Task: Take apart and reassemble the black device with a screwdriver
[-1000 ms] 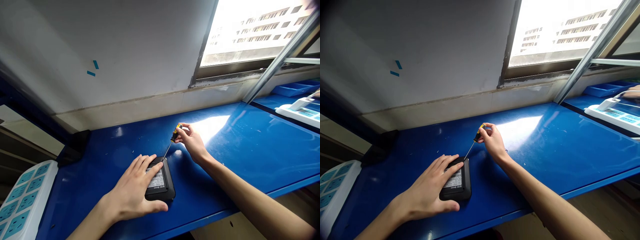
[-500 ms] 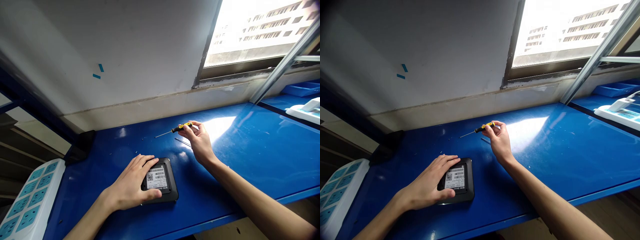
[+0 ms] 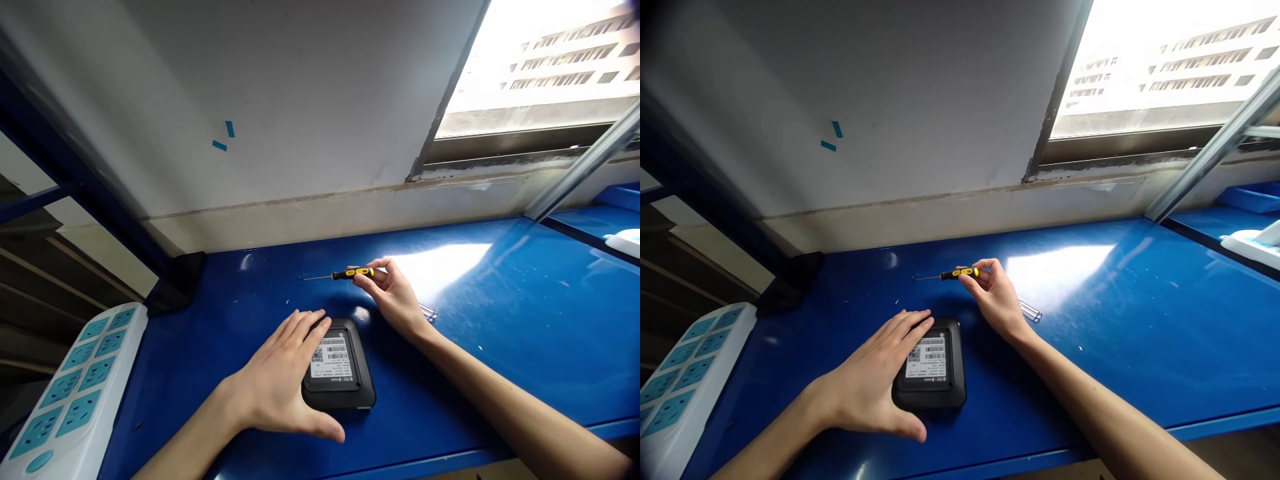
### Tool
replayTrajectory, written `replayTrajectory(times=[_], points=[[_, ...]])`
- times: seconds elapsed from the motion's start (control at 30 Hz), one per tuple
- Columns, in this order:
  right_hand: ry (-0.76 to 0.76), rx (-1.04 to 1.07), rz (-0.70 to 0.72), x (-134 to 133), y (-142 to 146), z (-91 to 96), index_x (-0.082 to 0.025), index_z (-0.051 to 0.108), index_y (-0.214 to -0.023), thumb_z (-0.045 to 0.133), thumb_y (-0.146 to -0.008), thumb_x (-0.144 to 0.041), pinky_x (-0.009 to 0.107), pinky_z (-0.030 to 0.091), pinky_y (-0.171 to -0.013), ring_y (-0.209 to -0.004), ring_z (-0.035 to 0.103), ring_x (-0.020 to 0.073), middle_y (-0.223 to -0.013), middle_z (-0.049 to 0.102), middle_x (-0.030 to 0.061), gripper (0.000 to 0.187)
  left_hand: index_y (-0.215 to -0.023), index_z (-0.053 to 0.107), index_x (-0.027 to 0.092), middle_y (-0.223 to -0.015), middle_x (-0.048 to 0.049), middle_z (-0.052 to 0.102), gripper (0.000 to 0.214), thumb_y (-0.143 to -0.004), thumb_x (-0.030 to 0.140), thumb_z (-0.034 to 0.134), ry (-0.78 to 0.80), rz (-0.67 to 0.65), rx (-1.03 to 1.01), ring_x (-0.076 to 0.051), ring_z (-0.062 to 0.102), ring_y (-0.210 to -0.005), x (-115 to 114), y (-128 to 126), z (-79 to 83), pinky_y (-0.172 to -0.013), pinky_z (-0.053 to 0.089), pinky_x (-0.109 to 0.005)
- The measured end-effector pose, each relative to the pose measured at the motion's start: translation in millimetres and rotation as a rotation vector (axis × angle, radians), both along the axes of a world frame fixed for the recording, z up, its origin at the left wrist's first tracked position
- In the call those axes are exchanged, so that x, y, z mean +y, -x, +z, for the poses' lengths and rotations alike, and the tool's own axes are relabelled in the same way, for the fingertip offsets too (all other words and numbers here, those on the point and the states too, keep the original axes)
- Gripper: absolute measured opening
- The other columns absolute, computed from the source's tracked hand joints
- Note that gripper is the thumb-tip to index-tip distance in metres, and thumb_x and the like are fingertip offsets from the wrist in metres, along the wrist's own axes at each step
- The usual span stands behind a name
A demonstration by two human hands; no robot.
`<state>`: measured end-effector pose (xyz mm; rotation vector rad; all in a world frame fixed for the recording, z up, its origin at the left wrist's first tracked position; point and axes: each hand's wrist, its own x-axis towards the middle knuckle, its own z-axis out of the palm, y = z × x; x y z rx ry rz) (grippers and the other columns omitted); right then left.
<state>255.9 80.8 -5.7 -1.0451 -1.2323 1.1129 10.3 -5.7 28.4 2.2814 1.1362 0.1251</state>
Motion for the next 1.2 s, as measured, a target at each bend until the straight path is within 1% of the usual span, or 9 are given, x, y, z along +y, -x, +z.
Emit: replayTrajectory(times=[0.2, 0.37, 0.5, 0.6, 0.73, 0.87, 0.93, 1.03, 1.2], points=[[-0.017, -0.028, 0.007, 1.6, 1.0, -0.6, -0.028, 0.048, -0.096, 0.084, -0.074, -0.056, 0.044, 0.057, -0.099, -0.109, 0.076, 0.0268, -0.111, 0.081, 0.0088, 0.05, -0.165, 0.02, 0.02, -0.172, -0.014, 0.016, 0.127, -0.068, 0.074, 0.08, -0.028, 0.003, 0.042, -0.045, 0.009, -0.157, -1.4, -2.5, -2.0, -0.126, 0.018, -0.064], [-0.025, -0.037, 0.01, 0.3, 2.6, 1.1, -0.027, 0.048, -0.095, 0.082, -0.076, -0.055, 0.045, 0.057, -0.1, -0.109, 0.076, 0.0265, -0.113, 0.08, 0.0094, 0.048, -0.164, 0.02, 0.02, -0.172, -0.0141, 0.018, 0.124, -0.069, 0.071, 0.081, -0.073, -0.002, 0.05, -0.043, 0.012, -0.157, -2.3, -2.9, -4.2, -0.127, 0.018, -0.061], [-0.028, -0.026, 0.005, -0.1, 3.7, 2.8, -0.027, 0.048, -0.094, 0.084, -0.075, -0.054, 0.045, 0.057, -0.099, -0.108, 0.076, 0.0268, -0.111, 0.08, 0.0096, 0.049, -0.163, 0.023, 0.02, -0.171, -0.0148, 0.02, 0.121, -0.07, 0.07, 0.081, -0.084, -0.002, 0.035, -0.044, 0.014, -0.157, -2.9, -3.3, -3.8, -0.126, 0.02, -0.063], [-0.046, 0.006, -0.024, 0.3, 1.9, 5.4, -0.027, 0.049, -0.096, 0.084, -0.076, -0.054, 0.044, 0.058, -0.098, -0.107, 0.076, 0.0252, -0.107, 0.081, 0.0072, 0.048, -0.163, 0.022, 0.018, -0.171, -0.0152, 0.021, 0.123, -0.068, 0.068, 0.083, -0.076, 0.007, 0.049, -0.043, 0.014, -0.157, -3.4, -3.3, -2.4, -0.127, 0.02, -0.061], [-0.066, 0.073, -0.104, 2.7, -6.6, 11.3, -0.027, 0.052, -0.104, 0.078, -0.081, -0.055, 0.04, 0.06, -0.089, -0.094, 0.076, 0.0206, -0.099, 0.079, 0.0022, 0.044, -0.163, 0.02, 0.017, -0.169, -0.0168, 0.025, 0.125, -0.068, 0.065, 0.084, -0.09, 0.017, 0.042, -0.042, 0.019, -0.156, -2.8, -1.8, -1.4, -0.126, 0.023, -0.061], [-0.006, 0.217, -0.162, 4.3, -16.2, 18.1, -0.026, 0.059, -0.105, 0.079, -0.081, -0.053, 0.032, 0.059, -0.076, -0.076, 0.072, 0.015, -0.09, 0.076, -0.0008, 0.041, -0.161, 0.026, 0.013, -0.167, -0.0185, 0.031, 0.121, -0.068, 0.064, 0.083, -0.132, 0.043, 0.046, -0.041, 0.024, -0.155, -0.8, 0.8, -1.7, -0.127, 0.023, -0.059], [0.035, 0.251, -0.134, 2.4, -17.6, 21.4, -0.026, 0.061, -0.106, 0.079, -0.081, -0.052, 0.03, 0.057, -0.073, -0.074, 0.069, 0.0139, -0.089, 0.076, -0.0007, 0.039, -0.16, 0.028, 0.013, -0.165, -0.0191, 0.033, 0.118, -0.068, 0.063, 0.083, -0.141, 0.073, 0.036, -0.043, 0.025, -0.154, 0.5, 2.5, -2.5, -0.126, 0.025, -0.061], [0.097, 0.248, -0.022, -4.3, -14.1, 25.6, -0.028, 0.063, -0.108, 0.075, -0.084, -0.049, 0.031, 0.056, -0.072, -0.074, 0.067, 0.0149, -0.091, 0.075, 0.0004, 0.035, -0.16, 0.028, 0.016, -0.165, -0.0188, 0.035, 0.117, -0.068, 0.063, 0.083, -0.148, 0.111, 0.001, -0.045, 0.025, -0.154, 2.5, 4.9, -4.5, -0.124, 0.028, -0.063], [0.127, 0.223, 0.123, -15.8, -4.2, 28.7, -0.027, 0.063, -0.113, 0.07, -0.087, -0.044, 0.033, 0.054, -0.073, -0.077, 0.064, 0.0159, -0.094, 0.075, 0.002, 0.033, -0.161, 0.024, 0.017, -0.166, -0.0191, 0.033, 0.119, -0.069, 0.065, 0.082, -0.148, 0.118, 0.025, -0.046, 0.023, -0.154, 4.3, 6.8, -7.4, -0.124, 0.027, -0.064]])
